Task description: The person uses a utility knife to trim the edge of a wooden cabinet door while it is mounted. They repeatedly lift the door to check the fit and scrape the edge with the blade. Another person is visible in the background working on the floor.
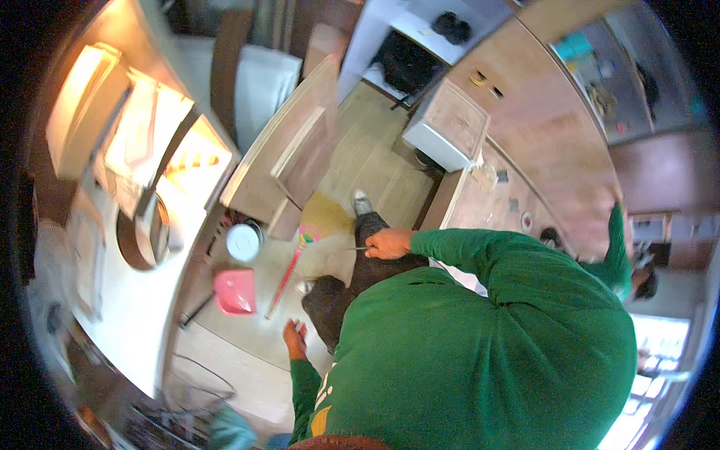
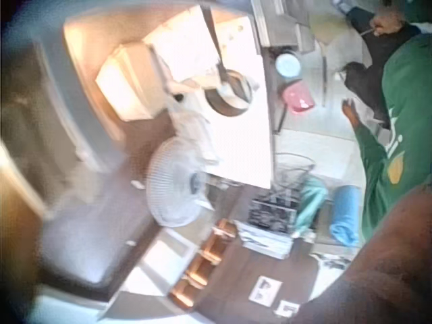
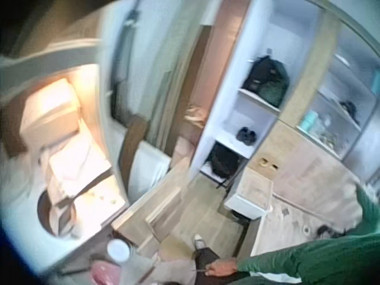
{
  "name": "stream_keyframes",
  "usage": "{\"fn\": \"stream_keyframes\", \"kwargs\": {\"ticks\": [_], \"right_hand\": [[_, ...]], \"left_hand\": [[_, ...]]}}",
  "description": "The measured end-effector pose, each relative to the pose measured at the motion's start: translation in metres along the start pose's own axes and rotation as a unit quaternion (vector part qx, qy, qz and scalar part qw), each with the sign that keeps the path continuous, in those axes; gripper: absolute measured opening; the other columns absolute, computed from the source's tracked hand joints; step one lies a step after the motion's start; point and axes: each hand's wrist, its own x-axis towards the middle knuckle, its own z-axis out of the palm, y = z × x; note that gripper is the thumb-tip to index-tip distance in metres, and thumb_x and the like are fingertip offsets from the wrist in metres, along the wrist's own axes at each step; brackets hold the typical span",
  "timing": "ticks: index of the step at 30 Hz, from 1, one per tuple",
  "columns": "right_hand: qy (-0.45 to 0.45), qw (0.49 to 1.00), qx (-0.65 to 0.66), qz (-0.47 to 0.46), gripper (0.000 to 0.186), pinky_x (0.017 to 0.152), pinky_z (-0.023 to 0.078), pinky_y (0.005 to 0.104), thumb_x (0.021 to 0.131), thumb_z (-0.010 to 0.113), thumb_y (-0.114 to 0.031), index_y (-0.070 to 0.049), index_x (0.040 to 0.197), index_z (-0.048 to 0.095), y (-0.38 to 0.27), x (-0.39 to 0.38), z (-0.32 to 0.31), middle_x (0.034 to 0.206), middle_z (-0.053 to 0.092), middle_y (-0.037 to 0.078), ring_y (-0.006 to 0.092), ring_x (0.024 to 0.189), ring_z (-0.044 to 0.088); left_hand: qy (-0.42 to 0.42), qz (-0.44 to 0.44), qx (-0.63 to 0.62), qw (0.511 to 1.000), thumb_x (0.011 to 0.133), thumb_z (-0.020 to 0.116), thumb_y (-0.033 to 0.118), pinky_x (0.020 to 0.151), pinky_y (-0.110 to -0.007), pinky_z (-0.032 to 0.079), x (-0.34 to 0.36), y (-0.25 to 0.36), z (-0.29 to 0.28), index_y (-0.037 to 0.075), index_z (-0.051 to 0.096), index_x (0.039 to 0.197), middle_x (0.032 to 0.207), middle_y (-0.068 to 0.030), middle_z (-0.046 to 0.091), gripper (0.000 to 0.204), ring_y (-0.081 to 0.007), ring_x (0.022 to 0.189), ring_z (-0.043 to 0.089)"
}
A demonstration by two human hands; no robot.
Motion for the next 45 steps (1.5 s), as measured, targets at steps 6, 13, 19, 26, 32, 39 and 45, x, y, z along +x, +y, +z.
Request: {"fn": "stream_keyframes", "kwargs": {"ticks": [6, 13, 19, 26, 32, 39, 45], "right_hand": [[0.128, 0.987, 0.085, -0.034, 0.036, 0.088, 0.053, 0.049, 0.105, 0.05, -0.034, -0.003, 0.114, 0.066, 0.111, -0.008, 0.109, 0.101, 0.069, 0.024, 0.0421, 0.096, 0.067], [0.479, 0.834, 0.213, 0.172, 0.045, 0.072, 0.055, 0.0498, 0.096, 0.061, -0.04, 0.005, 0.093, 0.068, 0.204, -0.05, -0.013, 0.082, 0.07, 0.024, 0.0401, 0.077, 0.069], [0.557, 0.678, 0.466, 0.115, 0.04, 0.047, 0.046, 0.0343, 0.096, 0.067, -0.041, -0.001, 0.1, 0.066, 0.299, -0.035, -0.266, 0.063, 0.054, 0.002, 0.0129, 0.051, 0.054], [0.578, 0.761, 0.284, 0.08, 0.066, 0.077, 0.056, 0.0463, 0.099, 0.061, -0.044, -0.007, 0.152, 0.047, 0.481, 0.114, -0.523, 0.094, 0.07, 0.025, 0.0387, 0.08, 0.069], [0.596, 0.795, -0.005, 0.114, 0.079, 0.094, 0.053, 0.0538, 0.095, 0.064, -0.054, -0.01, 0.156, 0.041, 0.651, 0.241, -0.67, 0.131, 0.059, 0.034, 0.0468, 0.104, 0.067], [0.504, 0.813, -0.267, 0.118, 0.051, 0.09, 0.055, 0.0541, 0.103, 0.049, -0.043, -0.019, 0.147, 0.052, 0.773, 0.297, -0.75, 0.141, 0.056, 0.029, 0.046, 0.101, 0.068], [0.515, 0.825, -0.191, 0.134, 0.038, 0.083, 0.056, 0.0526, 0.1, 0.051, -0.033, -0.002, 0.118, 0.063, 0.737, 0.323, -0.741, 0.109, 0.068, 0.03, 0.0438, 0.094, 0.069]], "left_hand": [[-0.008, -0.103, 0.148, 0.983, 0.104, 0.057, 0.036, 0.06, -0.035, 0.055, -0.026, 0.057, -0.045, 0.008, 0.053, 0.134, 0.113, -0.013, 0.066, 0.041, -0.0271, 0.075, 0.066], [-0.065, -0.041, 0.33, 0.941, 0.104, 0.057, 0.041, 0.072, -0.039, 0.055, 0.023, 0.149, 0.101, 0.006, 0.052, 0.134, 0.119, -0.0123, 0.064, 0.047, -0.0275, 0.094, 0.066], [-0.101, 0.106, 0.209, 0.967, 0.105, 0.059, 0.042, 0.086, -0.038, 0.054, -0.004, 0.164, 0.307, 0.007, 0.052, 0.14, 0.125, -0.0118, 0.064, 0.05, -0.0258, 0.105, 0.066], [0.047, 0.024, 0.152, 0.987, 0.104, 0.06, 0.04, 0.084, -0.039, 0.056, -0.087, 0.061, 0.393, 0.006, 0.05, 0.143, 0.121, -0.012, 0.066, 0.053, -0.0245, 0.098, 0.068], [0.055, -0.144, 0.176, 0.972, 0.102, 0.061, 0.027, 0.084, -0.041, 0.057, -0.146, 0.008, 0.452, 0.013, 0.049, 0.144, 0.113, -0.0093, 0.066, 0.046, -0.025, 0.096, 0.069], [0.116, -0.092, 0.147, 0.978, 0.104, 0.06, 0.03, 0.086, -0.043, 0.057, -0.137, 0.013, 0.506, 0.014, 0.04, 0.153, 0.124, -0.0175, 0.065, 0.055, -0.0309, 0.104, 0.07], [0.118, -0.11, 0.168, 0.972, 0.104, 0.062, 0.035, 0.09, -0.043, 0.057, -0.151, 0.004, 0.557, 0.009, 0.037, 0.154, 0.124, -0.0185, 0.064, 0.061, -0.0299, 0.106, 0.068]]}}
